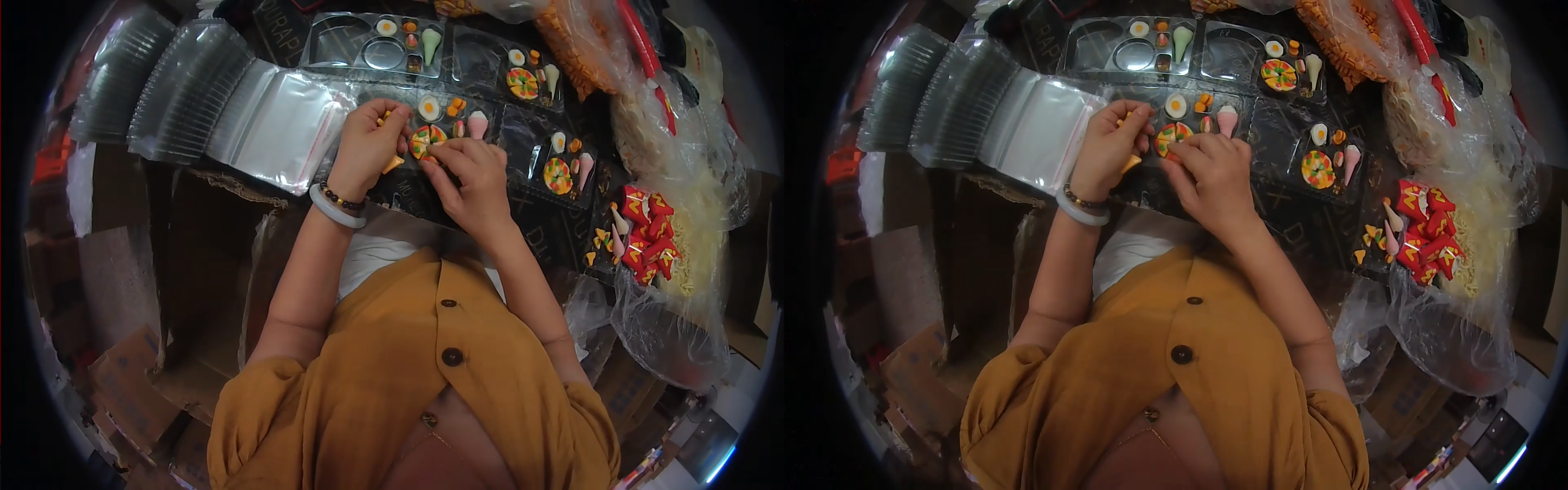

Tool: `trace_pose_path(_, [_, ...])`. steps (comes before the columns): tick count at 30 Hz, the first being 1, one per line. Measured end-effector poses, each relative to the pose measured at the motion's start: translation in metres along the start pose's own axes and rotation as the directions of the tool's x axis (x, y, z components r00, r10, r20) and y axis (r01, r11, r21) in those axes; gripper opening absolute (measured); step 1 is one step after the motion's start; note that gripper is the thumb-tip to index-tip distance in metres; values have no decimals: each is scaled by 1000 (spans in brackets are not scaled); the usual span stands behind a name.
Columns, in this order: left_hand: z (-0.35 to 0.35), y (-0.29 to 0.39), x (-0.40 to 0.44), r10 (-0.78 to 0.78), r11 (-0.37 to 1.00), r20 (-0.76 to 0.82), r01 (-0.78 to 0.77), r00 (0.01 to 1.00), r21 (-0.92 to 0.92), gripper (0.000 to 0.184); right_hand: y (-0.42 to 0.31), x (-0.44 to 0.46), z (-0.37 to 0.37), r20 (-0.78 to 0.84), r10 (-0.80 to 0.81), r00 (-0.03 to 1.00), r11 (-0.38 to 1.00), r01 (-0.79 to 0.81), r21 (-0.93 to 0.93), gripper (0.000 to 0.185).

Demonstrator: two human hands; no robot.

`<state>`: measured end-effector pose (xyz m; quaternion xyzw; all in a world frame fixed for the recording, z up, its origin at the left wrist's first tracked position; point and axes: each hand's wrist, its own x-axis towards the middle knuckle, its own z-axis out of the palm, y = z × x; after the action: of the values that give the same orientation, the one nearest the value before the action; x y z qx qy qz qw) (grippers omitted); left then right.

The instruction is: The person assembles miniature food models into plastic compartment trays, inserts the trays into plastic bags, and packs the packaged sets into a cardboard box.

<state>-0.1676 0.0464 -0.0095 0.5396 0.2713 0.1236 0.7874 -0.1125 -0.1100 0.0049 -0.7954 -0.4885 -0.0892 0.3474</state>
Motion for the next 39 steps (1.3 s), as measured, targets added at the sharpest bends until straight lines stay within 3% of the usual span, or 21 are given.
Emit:
trace_pose_path(1, [1, -1, 0, -1, 1000, -3, 1, 1000, 1, 13, -5, 2, 0, 1, -1, 1000, 1000, 1, 3, 15])
trace_pose_path(3, [5, -5, 1, 35, 997, 4, -34, 999, -72, 14, -18, 6, 4, 84, 254, 963, 857, -265, 442, 17])
trace_pose_path(7, [11, -5, 3, 39, 991, -6, -39, 999, -127, 14, -16, 5, 13, 138, 262, 955, 786, -294, 544, 18])
trace_pose_path(9, [6, -3, 1, -23, 990, 47, 29, 999, -136, 15, -17, 5, 7, 271, 436, 858, 467, -474, 746, 14])
trace_pose_path(10, [4, 0, 0, -23, 990, 48, 30, 999, -137, 15, -13, 5, 4, 271, 437, 857, 468, -475, 745, 14])
trace_pose_path(12, [-1, 4, -5, 14, 998, 66, -18, 998, 65, 16, -2, 5, -6, 309, 507, 805, 547, -577, 606, 13])
trace_pose_path(13, [-3, 2, -6, 12, 998, 69, -17, 998, 64, 16, 3, 6, -10, 307, 510, 803, 547, -579, 605, 13])
trace_pose_path(15, [-5, -2, -9, 301, 800, 120, -319, 946, 508, 17, 10, 7, -15, 379, 493, 783, 588, -621, 519, 11])
trace_pose_path(16, [-4, -1, -12, 300, 800, 120, -318, 946, 508, 17, 9, 8, -16, 380, 493, 783, 587, -621, 519, 11])
trace_pose_path(18, [-1, 4, -17, 352, 561, 232, -403, 907, 723, 17, 7, 11, -17, 214, 357, 909, 869, -407, 281, 10])
trace_pose_path(19, [0, 3, -17, 353, 561, 231, -403, 907, 724, 17, 9, 11, -15, 214, 355, 910, 869, -406, 282, 10])
trace_pose_path(21, [1, 1, -15, 310, 506, 247, -379, 918, 775, 16, 11, 11, -10, 142, 106, 984, 992, -114, 50, 9])
trace_pose_path(22, [1, 1, -14, 308, 508, 249, -380, 918, 773, 16, 10, 13, -11, 142, 110, 984, 992, -118, 47, 9])
trace_pose_path(24, [0, 0, -11, 306, 536, 269, -399, 913, 744, 14, 4, 20, -10, 301, 269, 915, 962, -273, -31, 7])
trace_pose_path(27, [1, 3, -10, 251, 588, 253, -355, 934, 727, 13, 9, 33, 0, 347, 248, 904, 967, -252, -35, 7])
trace_pose_path(31, [-3, 3, -9, 251, 621, 231, -339, 940, 706, 14, 21, 31, -10, 243, 238, 940, 954, -273, 122, 8])
trace_pose_path(36, [-4, 2, -4, 209, 639, 229, -310, 951, 704, 16, 26, 16, -11, 179, -41, 983, 999, 45, -19, 10])
trace_pose_path(39, [-6, 1, -3, 190, 646, 229, -297, 955, 703, 18, 16, 7, -4, 167, 12, 986, 994, 5, -105, 9])
